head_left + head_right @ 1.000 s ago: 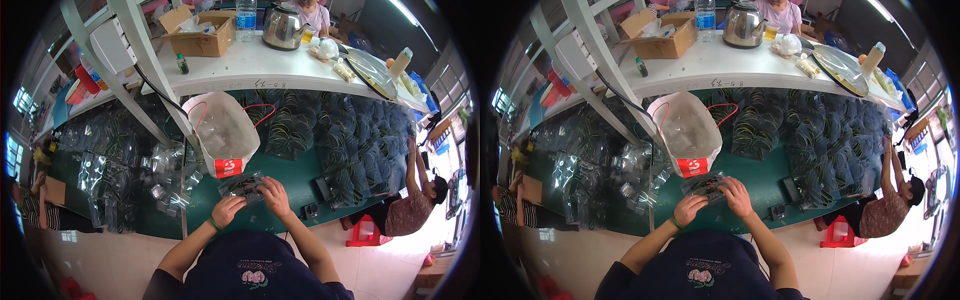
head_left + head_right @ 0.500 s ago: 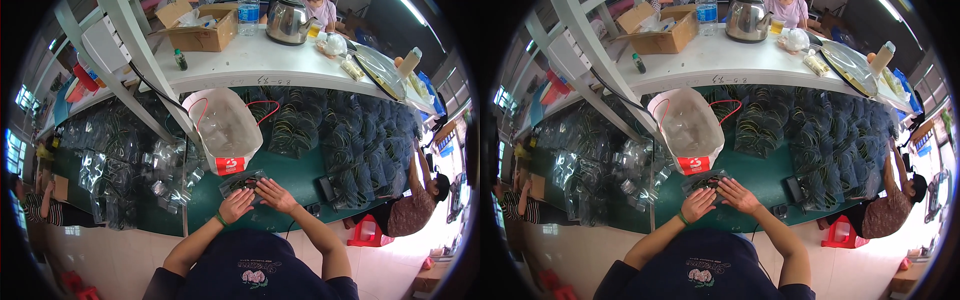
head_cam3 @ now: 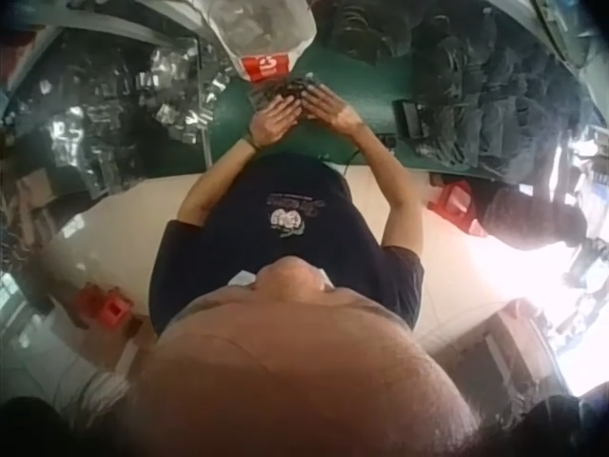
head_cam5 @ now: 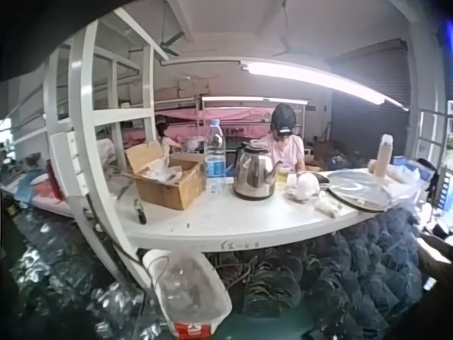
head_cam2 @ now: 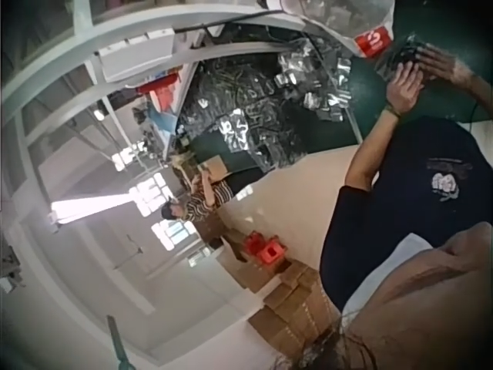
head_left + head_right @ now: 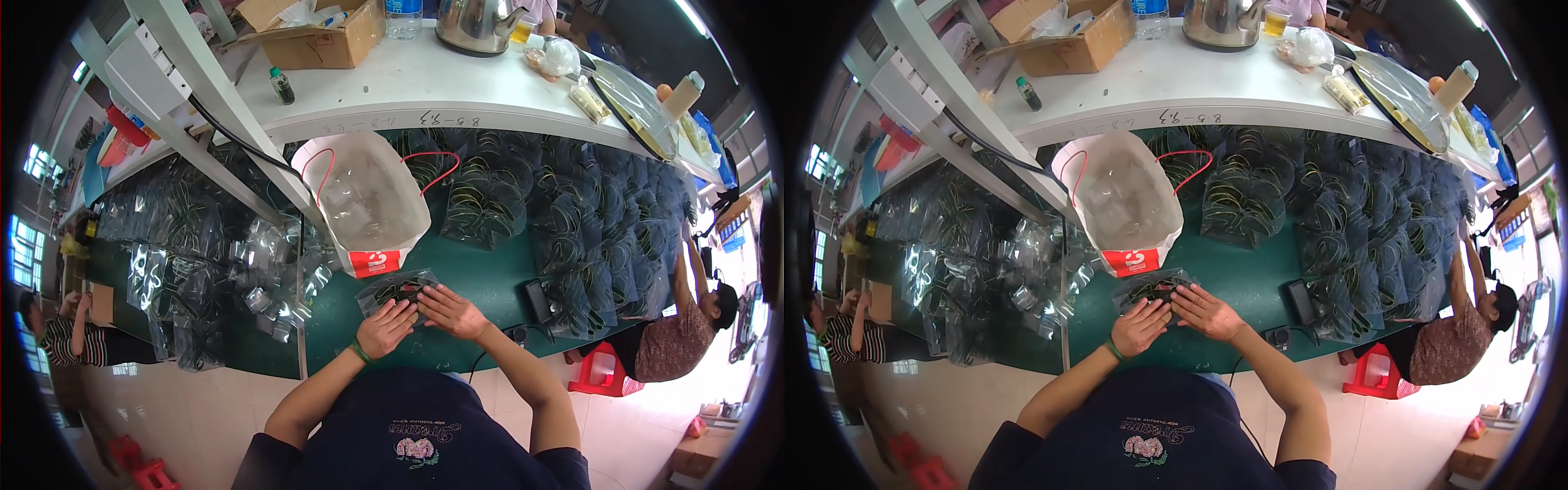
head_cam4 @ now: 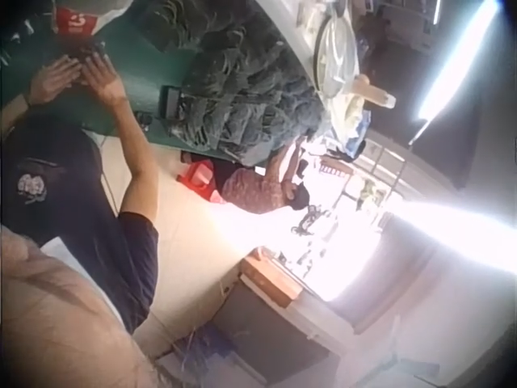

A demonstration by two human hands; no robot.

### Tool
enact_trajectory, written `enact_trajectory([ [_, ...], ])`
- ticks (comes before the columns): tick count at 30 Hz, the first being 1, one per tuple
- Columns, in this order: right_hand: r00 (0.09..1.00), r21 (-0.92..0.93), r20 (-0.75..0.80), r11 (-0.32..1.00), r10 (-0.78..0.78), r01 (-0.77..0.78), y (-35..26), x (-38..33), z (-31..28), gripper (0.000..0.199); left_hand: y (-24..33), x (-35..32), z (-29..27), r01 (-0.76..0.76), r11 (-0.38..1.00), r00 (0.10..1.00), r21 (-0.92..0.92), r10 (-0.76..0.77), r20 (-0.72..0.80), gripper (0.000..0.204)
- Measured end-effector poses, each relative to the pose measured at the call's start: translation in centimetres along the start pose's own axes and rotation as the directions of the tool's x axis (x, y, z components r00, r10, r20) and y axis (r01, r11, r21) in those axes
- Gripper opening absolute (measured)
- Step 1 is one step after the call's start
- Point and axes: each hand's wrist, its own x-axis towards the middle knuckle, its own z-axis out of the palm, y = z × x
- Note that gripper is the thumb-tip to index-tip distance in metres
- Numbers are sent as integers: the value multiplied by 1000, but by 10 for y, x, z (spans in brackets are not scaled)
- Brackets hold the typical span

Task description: Picking up small green wire components and placing them into individual plastic bags at a workbench.

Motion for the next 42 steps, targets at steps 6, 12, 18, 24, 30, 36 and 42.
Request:
enact_trajectory([
  [6, 1000, -9, 28, 1000, 10, -10, 5, -1, -8, 56, -5, 3, -13, -27, 999, 999, -21, 28, 42, 51],
  [12, 999, -25, 4, 999, -40, 41, 11, 2, -5, 54, -23, -14, -18, -113, 994, 979, 1, 111, 169, 55],
  [18, 998, -12, -10, 998, -61, 61, 9, -4, -2, 57, -22, -28, -5, -127, 992, 982, 22, 123, 143, 53],
  [24, 996, -34, 39, 996, 81, -79, -12, -5, -10, 58, -10, -29, -28, -2, 1000, 991, -2, 2, 132, 70],
  [30, 916, -62, 25, 915, 400, -398, -57, 7, -28, 53, -17, 19, -48, 487, 856, 811, -174, -517, -275, 104],
  [36, 695, -102, 39, 695, 718, -712, -91, 33, -16, 56, -30, -22, -14, 747, 411, 580, -523, -787, 209, 100],
  [42, 754, 11, 95, 756, 650, -654, -41, 55, 7, 54, 10, -58, 18, 850, -53, 343, -524, -700, 627, 86],
])
